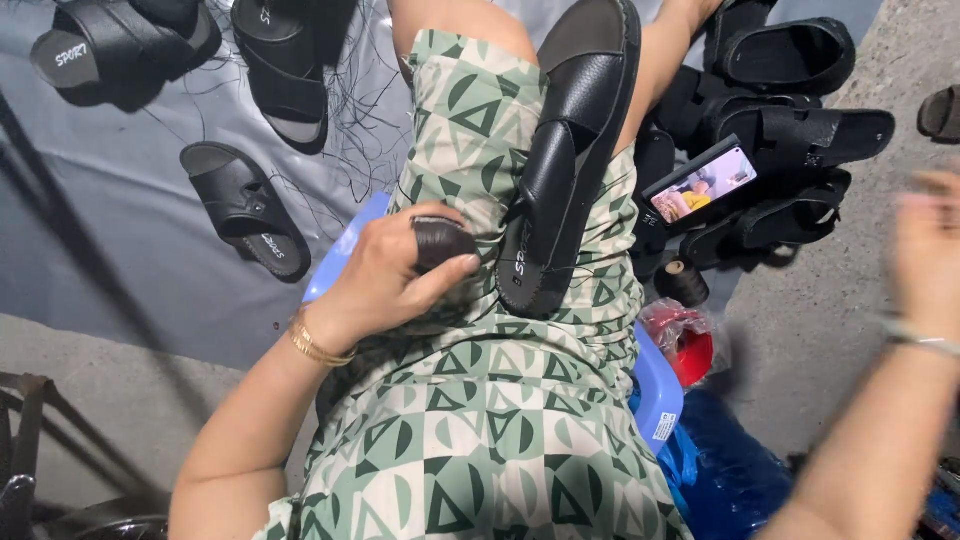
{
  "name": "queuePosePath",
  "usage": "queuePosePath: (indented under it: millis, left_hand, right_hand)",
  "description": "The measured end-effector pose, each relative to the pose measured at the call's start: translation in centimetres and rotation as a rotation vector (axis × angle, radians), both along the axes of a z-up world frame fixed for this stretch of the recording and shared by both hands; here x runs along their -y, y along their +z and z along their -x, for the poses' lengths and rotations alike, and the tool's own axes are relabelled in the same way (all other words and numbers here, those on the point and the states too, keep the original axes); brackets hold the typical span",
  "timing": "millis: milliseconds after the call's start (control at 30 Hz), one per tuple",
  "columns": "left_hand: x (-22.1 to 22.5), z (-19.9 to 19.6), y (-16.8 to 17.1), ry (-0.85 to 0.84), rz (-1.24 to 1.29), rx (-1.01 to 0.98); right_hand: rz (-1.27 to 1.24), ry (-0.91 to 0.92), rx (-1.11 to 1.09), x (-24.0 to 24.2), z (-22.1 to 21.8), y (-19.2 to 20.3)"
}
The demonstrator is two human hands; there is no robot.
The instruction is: A person uses a small hand tool to repair the strap and sole of a black sandal while sitting in a workspace.
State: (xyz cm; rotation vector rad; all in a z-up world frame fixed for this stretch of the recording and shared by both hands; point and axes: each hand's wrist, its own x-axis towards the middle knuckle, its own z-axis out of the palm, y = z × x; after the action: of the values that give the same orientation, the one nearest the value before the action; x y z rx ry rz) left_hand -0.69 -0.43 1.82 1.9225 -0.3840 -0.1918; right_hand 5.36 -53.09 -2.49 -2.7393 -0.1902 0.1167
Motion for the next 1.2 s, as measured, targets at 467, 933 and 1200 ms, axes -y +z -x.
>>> queuePosePath:
  millis: [467, 933, 1200]
  left_hand:
    - [-1.6, -4.9, -4.5, 0.507, 1.017, -0.550]
    - [5.0, -1.9, 1.0, -0.048, 0.134, -0.095]
    - [-24.1, 2.2, -10.1, 0.712, -0.960, 0.120]
  right_hand:
    - [-1.465, -0.144, -0.713, -24.6, 4.8, 3.5]
    - [-0.940, 0.202, -0.161, -27.8, 2.7, 10.7]
    - [-0.478, -0.020, -0.220, -23.2, 1.8, 7.8]
